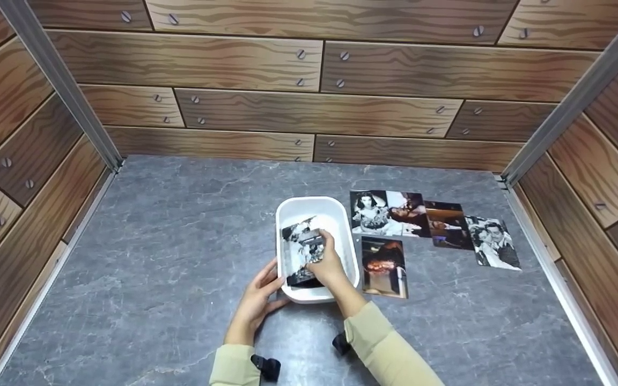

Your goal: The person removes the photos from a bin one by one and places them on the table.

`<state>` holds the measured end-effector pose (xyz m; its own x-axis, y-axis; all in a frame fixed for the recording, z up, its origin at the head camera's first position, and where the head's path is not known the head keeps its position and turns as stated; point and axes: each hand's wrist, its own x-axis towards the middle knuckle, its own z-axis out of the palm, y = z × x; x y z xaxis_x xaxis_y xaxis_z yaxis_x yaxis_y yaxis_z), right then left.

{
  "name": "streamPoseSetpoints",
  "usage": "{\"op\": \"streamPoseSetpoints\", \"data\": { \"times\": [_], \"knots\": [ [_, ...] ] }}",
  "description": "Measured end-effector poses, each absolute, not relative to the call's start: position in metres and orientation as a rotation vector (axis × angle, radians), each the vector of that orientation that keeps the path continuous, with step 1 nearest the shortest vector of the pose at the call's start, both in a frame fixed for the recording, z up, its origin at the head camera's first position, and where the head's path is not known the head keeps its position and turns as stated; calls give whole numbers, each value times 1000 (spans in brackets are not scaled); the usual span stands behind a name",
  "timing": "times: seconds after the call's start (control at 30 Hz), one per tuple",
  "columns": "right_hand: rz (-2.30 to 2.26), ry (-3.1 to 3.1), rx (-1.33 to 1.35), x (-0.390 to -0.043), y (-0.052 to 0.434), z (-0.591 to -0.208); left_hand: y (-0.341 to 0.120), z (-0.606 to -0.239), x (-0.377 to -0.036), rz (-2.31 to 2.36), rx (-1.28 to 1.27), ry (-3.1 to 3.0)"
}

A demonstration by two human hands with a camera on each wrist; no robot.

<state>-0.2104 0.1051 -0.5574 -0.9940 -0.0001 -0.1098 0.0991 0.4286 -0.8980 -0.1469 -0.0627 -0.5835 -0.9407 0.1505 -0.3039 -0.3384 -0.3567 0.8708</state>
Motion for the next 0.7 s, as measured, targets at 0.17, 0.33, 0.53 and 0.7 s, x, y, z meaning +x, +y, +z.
{"op": "streamPoseSetpoints", "data": {
  "times": [0.17,0.33,0.53,0.7],
  "knots": [
    [-1725,2574,98,-210,111,-547,-63,-584,-148,2356,-247,1568],
    [-1906,2484,143,-210,136,-525,-62,-586,-149,2352,-243,1570],
    [-1948,2506,207,-208,190,-513,-61,-586,-149,2360,-250,1563],
    [-1912,2504,304,-203,240,-512,-62,-586,-149,2356,-254,1575]
  ]
}}
